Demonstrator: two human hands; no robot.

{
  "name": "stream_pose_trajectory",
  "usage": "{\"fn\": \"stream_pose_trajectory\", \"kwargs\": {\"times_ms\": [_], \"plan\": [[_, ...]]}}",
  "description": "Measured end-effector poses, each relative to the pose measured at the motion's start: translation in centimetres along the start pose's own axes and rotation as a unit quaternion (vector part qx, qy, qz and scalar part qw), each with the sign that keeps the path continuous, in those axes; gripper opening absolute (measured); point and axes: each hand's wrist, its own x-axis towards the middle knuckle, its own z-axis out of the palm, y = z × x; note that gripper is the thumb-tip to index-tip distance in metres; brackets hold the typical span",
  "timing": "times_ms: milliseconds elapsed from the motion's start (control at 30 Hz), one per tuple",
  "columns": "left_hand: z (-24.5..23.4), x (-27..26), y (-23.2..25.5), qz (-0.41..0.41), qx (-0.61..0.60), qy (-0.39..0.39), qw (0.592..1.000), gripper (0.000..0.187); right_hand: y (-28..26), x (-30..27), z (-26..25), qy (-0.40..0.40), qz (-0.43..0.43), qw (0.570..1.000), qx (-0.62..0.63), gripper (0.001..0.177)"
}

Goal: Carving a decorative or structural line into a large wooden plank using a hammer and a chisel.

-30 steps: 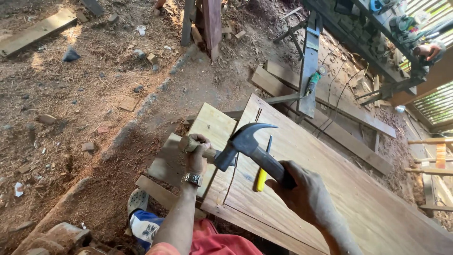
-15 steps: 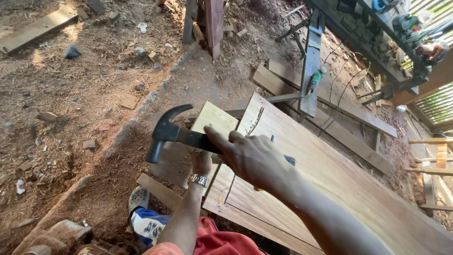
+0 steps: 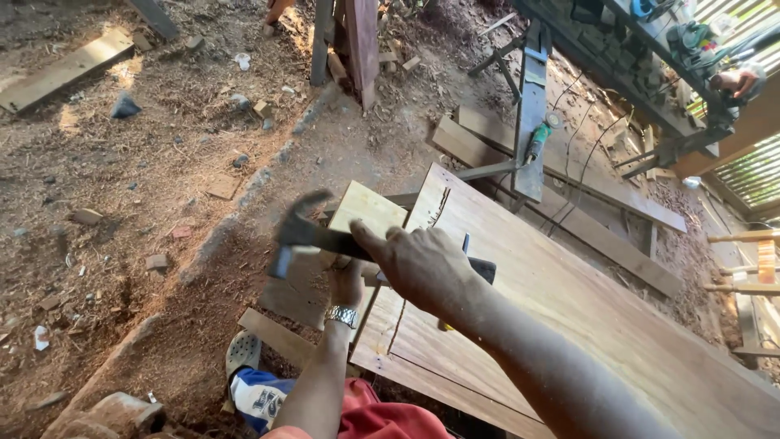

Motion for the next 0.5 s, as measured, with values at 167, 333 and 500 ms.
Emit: {"fn": "stream_pose_trajectory", "kwargs": {"times_ms": [167,333,500], "plan": [[1.0,-0.3,3.4,0.100,0.260,-0.053,0.959,0.023,1.4,-0.7,2.0,-0.053,0.001,0.996,-0.066,0.054],[0.6,0.7,7.1,-0.060,-0.165,-0.016,0.984,0.013,2.9,-2.3,0.3,-0.008,0.043,0.999,-0.018,0.050],[1.8,1.9,12.8,-0.027,-0.240,-0.019,0.970,0.012,5.5,-3.5,0.2,0.111,0.053,0.991,0.048,0.054]]}}
